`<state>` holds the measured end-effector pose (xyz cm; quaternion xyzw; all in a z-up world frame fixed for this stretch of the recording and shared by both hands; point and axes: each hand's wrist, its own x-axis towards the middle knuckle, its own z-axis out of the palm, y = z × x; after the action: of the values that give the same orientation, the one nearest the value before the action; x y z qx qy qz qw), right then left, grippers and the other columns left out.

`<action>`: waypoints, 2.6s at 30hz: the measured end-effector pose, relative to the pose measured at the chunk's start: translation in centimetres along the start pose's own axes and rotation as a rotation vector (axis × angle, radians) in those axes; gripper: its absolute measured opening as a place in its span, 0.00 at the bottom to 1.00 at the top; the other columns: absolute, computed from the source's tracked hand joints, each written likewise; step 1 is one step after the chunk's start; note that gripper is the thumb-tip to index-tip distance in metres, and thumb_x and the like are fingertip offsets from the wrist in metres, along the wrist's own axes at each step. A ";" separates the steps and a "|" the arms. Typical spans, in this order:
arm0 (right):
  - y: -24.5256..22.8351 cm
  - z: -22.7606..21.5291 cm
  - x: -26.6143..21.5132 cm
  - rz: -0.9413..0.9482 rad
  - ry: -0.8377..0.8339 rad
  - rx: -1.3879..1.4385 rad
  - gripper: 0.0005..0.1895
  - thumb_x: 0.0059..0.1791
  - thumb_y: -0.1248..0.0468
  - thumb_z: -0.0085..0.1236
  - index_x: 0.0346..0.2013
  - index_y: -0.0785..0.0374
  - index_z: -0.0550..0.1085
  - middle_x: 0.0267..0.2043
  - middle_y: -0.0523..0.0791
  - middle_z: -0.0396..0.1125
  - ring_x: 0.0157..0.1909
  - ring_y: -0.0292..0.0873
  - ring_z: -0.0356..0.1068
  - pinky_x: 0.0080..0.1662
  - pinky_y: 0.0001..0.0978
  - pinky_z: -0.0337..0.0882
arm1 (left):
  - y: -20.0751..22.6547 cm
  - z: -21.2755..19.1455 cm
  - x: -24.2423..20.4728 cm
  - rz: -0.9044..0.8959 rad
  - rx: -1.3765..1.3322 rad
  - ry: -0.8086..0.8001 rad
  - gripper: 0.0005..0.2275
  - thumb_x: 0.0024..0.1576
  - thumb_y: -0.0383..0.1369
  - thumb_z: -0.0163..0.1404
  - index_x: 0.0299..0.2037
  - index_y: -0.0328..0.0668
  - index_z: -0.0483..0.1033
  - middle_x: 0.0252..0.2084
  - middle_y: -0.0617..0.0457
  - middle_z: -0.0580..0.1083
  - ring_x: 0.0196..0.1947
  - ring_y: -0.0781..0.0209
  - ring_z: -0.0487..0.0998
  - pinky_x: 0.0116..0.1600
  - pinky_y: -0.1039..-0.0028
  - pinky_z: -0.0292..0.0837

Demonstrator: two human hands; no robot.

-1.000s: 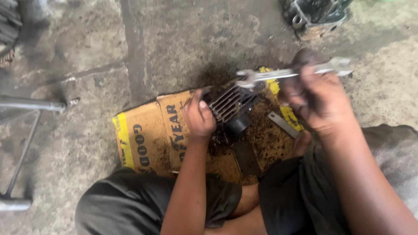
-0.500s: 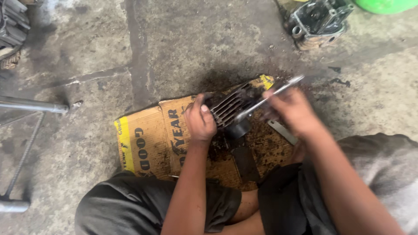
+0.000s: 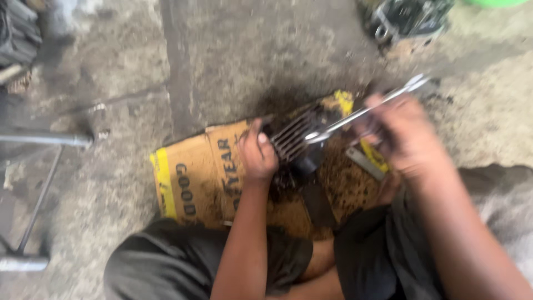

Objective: The person disassembles an engine cylinder head by using a wrench and a metal strip to loosen parts and scrape surfaces.

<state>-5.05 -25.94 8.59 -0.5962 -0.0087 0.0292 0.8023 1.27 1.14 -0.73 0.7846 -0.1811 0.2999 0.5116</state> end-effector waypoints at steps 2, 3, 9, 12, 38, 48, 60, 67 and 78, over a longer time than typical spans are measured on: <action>-0.7 -0.1 -0.2 -0.047 -0.193 0.327 0.13 0.57 0.59 0.65 0.35 0.60 0.71 0.32 0.46 0.71 0.35 0.38 0.71 0.42 0.31 0.73 | -0.6 0.2 -0.5 -0.014 0.021 0.002 0.19 0.62 0.39 0.36 0.51 0.35 0.76 0.35 0.34 0.75 0.35 0.30 0.75 0.44 0.49 0.70; -0.8 0.1 0.2 -0.069 -0.261 0.431 0.13 0.58 0.60 0.65 0.34 0.59 0.71 0.32 0.46 0.73 0.36 0.39 0.73 0.44 0.31 0.75 | -0.8 0.3 -0.6 -0.056 0.014 -0.022 0.19 0.62 0.39 0.36 0.50 0.35 0.77 0.33 0.34 0.75 0.33 0.31 0.75 0.43 0.49 0.69; -0.6 1.6 1.5 -0.087 -0.139 -0.319 0.14 0.52 0.53 0.60 0.33 0.60 0.73 0.27 0.46 0.72 0.28 0.39 0.73 0.32 0.28 0.74 | -2.7 1.4 -1.2 0.011 0.077 0.046 0.21 0.63 0.39 0.37 0.53 0.28 0.75 0.36 0.30 0.75 0.36 0.29 0.75 0.44 0.47 0.69; -1.4 0.7 0.0 -0.071 -0.190 0.224 0.16 0.58 0.57 0.61 0.30 0.63 0.74 0.29 0.46 0.72 0.27 0.37 0.70 0.38 0.34 0.76 | -2.9 0.8 -2.6 0.002 0.055 0.025 0.20 0.63 0.38 0.37 0.53 0.28 0.76 0.38 0.30 0.76 0.37 0.29 0.75 0.45 0.47 0.70; -1.8 3.7 -0.5 0.066 0.221 -0.467 0.10 0.51 0.56 0.57 0.33 0.59 0.72 0.26 0.42 0.73 0.27 0.38 0.75 0.32 0.34 0.78 | -2.0 0.6 -0.9 -0.078 -0.059 -0.004 0.21 0.62 0.42 0.37 0.52 0.32 0.76 0.35 0.34 0.75 0.36 0.34 0.76 0.45 0.51 0.72; 0.9 -1.1 -0.6 -0.064 0.277 -0.636 0.10 0.59 0.55 0.52 0.40 0.59 0.71 0.36 0.40 0.65 0.40 0.34 0.62 0.45 0.28 0.67 | -1.3 0.8 -0.2 -0.158 -0.015 0.003 0.21 0.61 0.40 0.35 0.50 0.33 0.78 0.31 0.36 0.75 0.33 0.35 0.77 0.44 0.53 0.72; -1.5 -0.1 -2.5 0.330 0.407 -0.021 0.22 0.52 0.60 0.53 0.62 0.51 0.68 0.49 0.37 0.73 0.46 0.35 0.73 0.44 0.42 0.75 | -0.6 -0.3 0.5 -0.104 -0.089 0.008 0.20 0.64 0.41 0.34 0.49 0.35 0.76 0.34 0.38 0.77 0.35 0.39 0.79 0.44 0.56 0.74; -6.3 1.9 0.8 -0.016 -0.395 -1.237 0.07 0.49 0.60 0.55 0.38 0.58 0.78 0.28 0.44 0.74 0.30 0.42 0.74 0.37 0.39 0.75 | -3.2 -0.4 3.2 -0.187 -0.178 -0.005 0.19 0.67 0.39 0.35 0.56 0.29 0.71 0.35 0.41 0.77 0.39 0.49 0.80 0.51 0.61 0.75; -1.7 5.0 -1.1 -0.347 0.207 -1.319 0.11 0.55 0.68 0.50 0.50 0.69 0.71 0.33 0.53 0.69 0.30 0.50 0.70 0.34 0.41 0.68 | -6.8 -0.2 3.5 -0.310 -0.326 -0.043 0.19 0.70 0.37 0.33 0.57 0.31 0.74 0.46 0.42 0.75 0.47 0.56 0.74 0.57 0.68 0.69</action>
<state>-6.36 -21.69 11.69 -0.9494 -0.0434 -0.1682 0.2618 7.87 4.20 -3.09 0.7163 -0.1154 0.1678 0.6674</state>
